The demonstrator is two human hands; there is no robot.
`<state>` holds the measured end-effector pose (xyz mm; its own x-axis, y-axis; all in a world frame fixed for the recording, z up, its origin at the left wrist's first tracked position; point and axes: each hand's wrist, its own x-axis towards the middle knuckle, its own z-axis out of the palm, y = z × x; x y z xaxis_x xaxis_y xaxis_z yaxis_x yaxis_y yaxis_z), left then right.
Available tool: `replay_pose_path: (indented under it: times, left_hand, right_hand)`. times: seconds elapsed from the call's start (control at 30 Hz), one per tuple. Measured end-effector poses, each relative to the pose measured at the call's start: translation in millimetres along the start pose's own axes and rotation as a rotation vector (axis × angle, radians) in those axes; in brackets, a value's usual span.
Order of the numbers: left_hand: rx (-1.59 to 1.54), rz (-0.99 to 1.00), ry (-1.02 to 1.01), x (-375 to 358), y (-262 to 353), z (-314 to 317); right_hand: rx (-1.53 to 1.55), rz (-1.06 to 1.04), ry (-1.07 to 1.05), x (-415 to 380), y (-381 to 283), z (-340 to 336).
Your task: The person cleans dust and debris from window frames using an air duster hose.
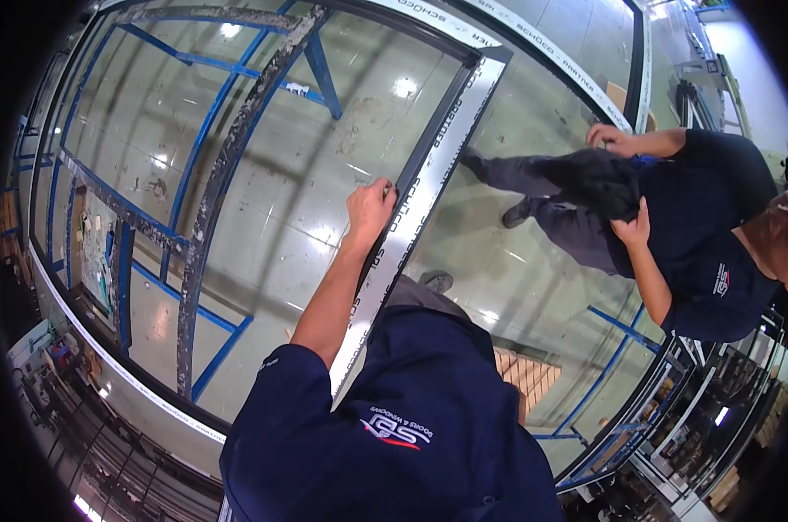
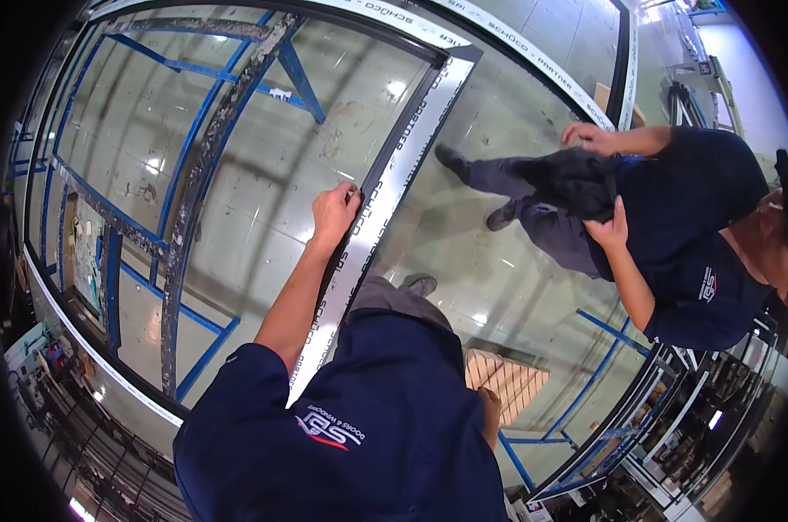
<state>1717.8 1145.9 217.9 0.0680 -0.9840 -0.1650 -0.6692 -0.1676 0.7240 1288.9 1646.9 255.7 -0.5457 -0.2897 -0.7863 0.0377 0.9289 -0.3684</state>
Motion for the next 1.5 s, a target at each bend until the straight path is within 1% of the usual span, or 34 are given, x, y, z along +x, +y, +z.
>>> replay_pose_path:
  times: [0.1,0.2,0.3,0.33,0.4,0.43,0.47,0.5,0.53,0.57,0.6,0.63,0.67,0.73,0.8,0.87,0.9,0.93,0.97,1.0,1.03,1.07,1.1,1.17,1.23,1.33,1.37,1.47,1.5]
  left_hand:
    - [0.018,0.021,-0.016,2,-3,1]
    - [0.067,0.083,0.017,2,-1,0]
    - [0.143,0.186,0.041,3,-3,5]
    - [0.144,0.215,0.064,4,-4,8]
    - [0.222,0.257,0.035,4,-4,6]
    - [0.281,0.238,-0.013,5,2,1]
    - [0.288,0.249,-0.057,10,-11,8]
    - [0.302,0.226,-0.104,8,3,-1]
    - [0.345,0.258,-0.123,14,-10,4]
    - [0.316,0.189,-0.314,28,-20,4]
    - [0.414,0.179,-0.366,26,-8,-10]
    - [0.462,0.241,-0.356,29,-29,-14]
    - [0.521,0.260,-0.305,20,-17,-27]
    - [0.392,0.346,-0.126,14,-10,-37]
    - [0.363,0.269,-0.002,-10,36,-45]
    - [0.376,0.263,-0.075,-48,104,-37]
    - [0.382,0.251,-0.111,-63,127,-26]
    - [0.351,0.186,-0.259,-67,129,-6]
    - [0.331,0.296,-0.346,-79,148,21]
    - [0.275,0.313,-0.501,-95,166,46]
    - [0.139,0.167,-0.638,-107,175,82]
    - [0.171,0.232,-0.762,-126,207,115]
    - [0.108,0.204,-0.822,-137,207,159]
    - [0.163,0.169,-0.943,-173,256,221]
    - [0.240,0.199,-1.033,-189,272,273]
    - [0.179,0.156,-1.145,-208,335,307]
    - [0.230,0.206,-1.193,-203,341,321]
    - [0.341,0.392,-1.197,-182,378,355]
    - [0.386,0.400,-1.212,-167,381,374]
  right_hand:
    - [0.037,0.009,-0.017,-18,-26,5]
    - [0.092,-0.005,-0.030,-24,-51,11]
    - [0.249,0.034,-0.018,-21,-71,16]
    - [0.246,0.037,-0.027,-12,-69,15]
    - [0.269,0.045,-0.026,8,-58,12]
    - [0.239,0.061,-0.019,8,-68,13]
    - [0.261,0.042,-0.022,13,-70,13]
    - [0.284,0.028,-0.042,22,-65,12]
    - [0.266,0.041,-0.057,32,-62,13]
    - [0.301,-0.021,-0.081,52,-48,13]
    - [0.326,0.002,-0.066,54,-50,16]
    - [0.311,0.015,-0.052,53,-58,14]
    - [0.330,0.011,-0.055,59,-54,11]
    - [0.350,0.008,-0.081,76,-46,6]
    - [0.399,0.003,-0.094,89,-35,-7]
    - [0.406,0.007,-0.108,111,-20,-29]
    - [0.381,-0.004,-0.110,121,-14,-44]
    - [0.377,-0.007,-0.105,130,-6,-60]
    - [0.372,-0.015,-0.101,142,1,-77]
    - [0.370,-0.025,-0.099,155,7,-91]
    - [0.377,-0.036,-0.088,168,15,-106]
    - [0.383,-0.057,-0.068,176,16,-124]
    - [0.385,-0.078,-0.048,181,15,-144]
    - [0.386,-0.139,-0.016,191,10,-179]
    - [0.436,-0.172,-0.002,204,0,-208]
    - [0.508,-0.206,0.019,225,-30,-245]
    - [0.546,-0.212,0.019,232,-42,-256]
    - [0.613,-0.231,0.019,255,-80,-285]
    - [0.629,-0.243,0.019,264,-96,-295]
